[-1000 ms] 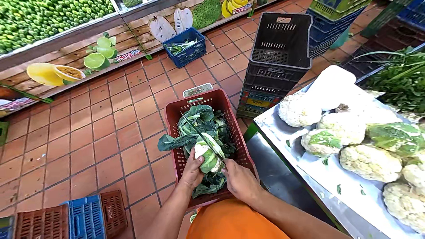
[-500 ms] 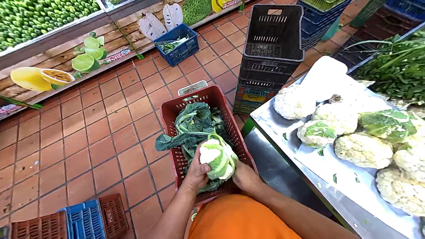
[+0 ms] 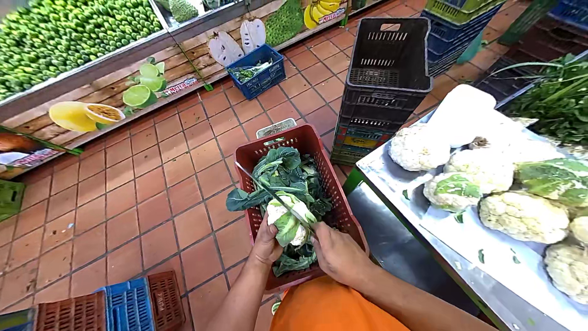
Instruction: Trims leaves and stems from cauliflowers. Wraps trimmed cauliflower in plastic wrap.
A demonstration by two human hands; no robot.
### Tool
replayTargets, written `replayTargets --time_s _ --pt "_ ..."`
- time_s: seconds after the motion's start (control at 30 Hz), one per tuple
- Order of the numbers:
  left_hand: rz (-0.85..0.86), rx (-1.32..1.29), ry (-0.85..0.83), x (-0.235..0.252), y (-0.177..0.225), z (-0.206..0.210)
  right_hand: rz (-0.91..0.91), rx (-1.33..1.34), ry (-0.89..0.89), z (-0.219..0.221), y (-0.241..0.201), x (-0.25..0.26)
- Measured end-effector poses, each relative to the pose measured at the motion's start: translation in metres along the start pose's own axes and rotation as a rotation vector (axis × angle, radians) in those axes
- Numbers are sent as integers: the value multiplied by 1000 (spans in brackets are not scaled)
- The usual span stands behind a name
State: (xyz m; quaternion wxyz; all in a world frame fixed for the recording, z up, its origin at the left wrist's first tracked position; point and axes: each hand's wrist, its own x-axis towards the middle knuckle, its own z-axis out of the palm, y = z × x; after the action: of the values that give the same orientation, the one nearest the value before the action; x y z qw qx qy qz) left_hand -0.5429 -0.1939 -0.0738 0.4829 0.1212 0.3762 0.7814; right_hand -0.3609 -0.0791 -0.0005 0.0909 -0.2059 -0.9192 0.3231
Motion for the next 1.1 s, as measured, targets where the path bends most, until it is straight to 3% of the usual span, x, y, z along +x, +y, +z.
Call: replayTargets --time_s 0.3,0.5,0.6,0.67,0.73,0.77,0.87,0.93,1.1 --pt "17 -65 70 -8 -13 4 -4 -127 -50 9 11 7" --pt "18 -23 29 -10 -12 -7 36 -103 -114 13 16 -7" --pt "-3 -12 -110 -15 -14 11 180 -81 -180 6 26 7" --pt "-17 -44 -194 -17 -17 24 163 -95 -64 10 39 5" --pt "-15 -98 -157 -14 -18 21 148 -118 60 17 49 -2" --pt "-23 -111 -124 -13 -16 13 206 -90 42 17 51 -5" --pt "-130 -195 -95 -17 -6 -11 419 77 -203 9 64 -2" --pt "-227 -247 -78 -20 2 -17 532 198 -267 9 71 2" --pt "-300 -209 220 -9 3 -16 658 174 -187 5 72 -3"
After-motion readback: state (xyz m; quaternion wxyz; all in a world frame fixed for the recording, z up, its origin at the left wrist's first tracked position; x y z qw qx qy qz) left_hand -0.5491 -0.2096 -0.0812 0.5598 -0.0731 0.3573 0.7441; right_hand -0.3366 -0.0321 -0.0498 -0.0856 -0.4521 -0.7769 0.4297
